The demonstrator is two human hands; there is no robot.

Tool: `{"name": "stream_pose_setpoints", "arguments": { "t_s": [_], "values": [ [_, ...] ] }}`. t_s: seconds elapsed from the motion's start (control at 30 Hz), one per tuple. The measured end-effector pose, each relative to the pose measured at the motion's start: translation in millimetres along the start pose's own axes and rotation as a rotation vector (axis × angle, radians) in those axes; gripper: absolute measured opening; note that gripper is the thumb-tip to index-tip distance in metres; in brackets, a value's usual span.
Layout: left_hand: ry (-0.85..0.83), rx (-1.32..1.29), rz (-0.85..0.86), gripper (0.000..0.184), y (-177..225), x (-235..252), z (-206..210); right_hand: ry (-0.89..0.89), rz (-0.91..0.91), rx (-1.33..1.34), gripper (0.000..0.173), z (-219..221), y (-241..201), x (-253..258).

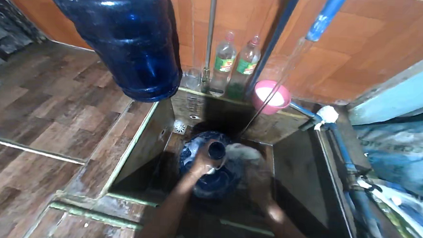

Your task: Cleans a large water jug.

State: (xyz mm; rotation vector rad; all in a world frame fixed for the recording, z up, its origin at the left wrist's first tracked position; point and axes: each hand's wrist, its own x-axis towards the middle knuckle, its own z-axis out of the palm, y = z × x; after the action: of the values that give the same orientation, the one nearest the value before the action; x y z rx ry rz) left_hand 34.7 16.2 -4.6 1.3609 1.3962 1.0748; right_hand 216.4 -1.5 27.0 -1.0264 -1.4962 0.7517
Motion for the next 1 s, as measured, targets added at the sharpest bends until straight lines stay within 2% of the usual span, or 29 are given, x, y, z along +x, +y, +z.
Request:
{"name": "stream_pose_setpoints", "arguments": {
  "t_s": [0.03, 0.07, 0.1, 0.17, 0.2, 0.27, 0.37, 0.47, 0.53, 0.6, 0.7, 0.77, 0.83, 0.87, 0.9, 0.93, 1.0],
  "values": [
    [-0.085, 0.02, -0.023, 0.073, 2, 3, -18, 0.048, 0.009, -0.046, 0.029, -8, 5, -1],
    [-0.136, 0.019, -0.056, 0.075, 3, 3, -33, 0.024, 0.001, -0.108, 0.035, -13, 17, -7],
    [-0.12, 0.0, -0.076, 0.077, 2, 1, -42, -0.075, 0.006, -0.156, 0.046, -14, 34, -20],
    [0.112, -0.079, -0.06, 0.08, -12, -12, -36, -0.318, 0.037, -0.285, 0.057, 1, 70, -49],
    [0.237, -0.099, -0.056, 0.082, -20, -19, -30, -0.383, 0.008, -0.329, 0.059, 20, 86, -56],
    [0.319, -0.069, -0.03, 0.078, -31, -30, -30, -0.505, -0.022, -0.395, 0.051, 63, 98, -22],
    [0.143, -0.063, 0.031, 0.076, -41, -37, -52, -1.008, 0.17, -0.51, 0.052, 136, 84, 77],
    [0.011, 0.135, 0.036, 0.081, -40, -29, -77, -1.298, 0.324, -0.531, 0.05, 215, 74, 121],
    [-0.031, 0.344, -0.001, 0.082, -37, -30, -88, -1.301, 0.134, -0.563, 0.045, 211, 71, 105],
    [0.024, 0.428, -0.007, 0.087, -37, -36, -82, -1.095, -0.128, -0.458, 0.04, 159, 88, 68],
    [0.311, 0.337, 0.162, 0.077, -57, -43, -51, -0.9, -0.204, -0.199, 0.041, 79, 98, 34],
    [0.454, 0.07, 0.192, 0.072, -63, -49, -27, -0.897, -0.219, -0.173, 0.042, 78, 96, 36],
    [0.48, -0.089, 0.227, 0.071, -64, -49, -20, -1.023, -0.203, -0.248, 0.039, 120, 94, 64],
    [0.432, -0.107, 0.221, 0.069, -63, -48, -24, -1.13, -0.126, -0.268, 0.037, 146, 93, 84],
    [0.374, -0.092, 0.198, 0.069, -60, -47, -31, -1.223, 0.036, -0.236, 0.037, 168, 97, 103],
    [0.337, -0.063, 0.173, 0.069, -56, -47, -37, -1.28, 0.273, -0.184, 0.036, 187, 108, 119],
    [0.349, -0.073, 0.147, 0.067, -47, -47, -40, -1.222, 0.624, -0.06, 0.04, 191, 149, 126]
  ]
}}
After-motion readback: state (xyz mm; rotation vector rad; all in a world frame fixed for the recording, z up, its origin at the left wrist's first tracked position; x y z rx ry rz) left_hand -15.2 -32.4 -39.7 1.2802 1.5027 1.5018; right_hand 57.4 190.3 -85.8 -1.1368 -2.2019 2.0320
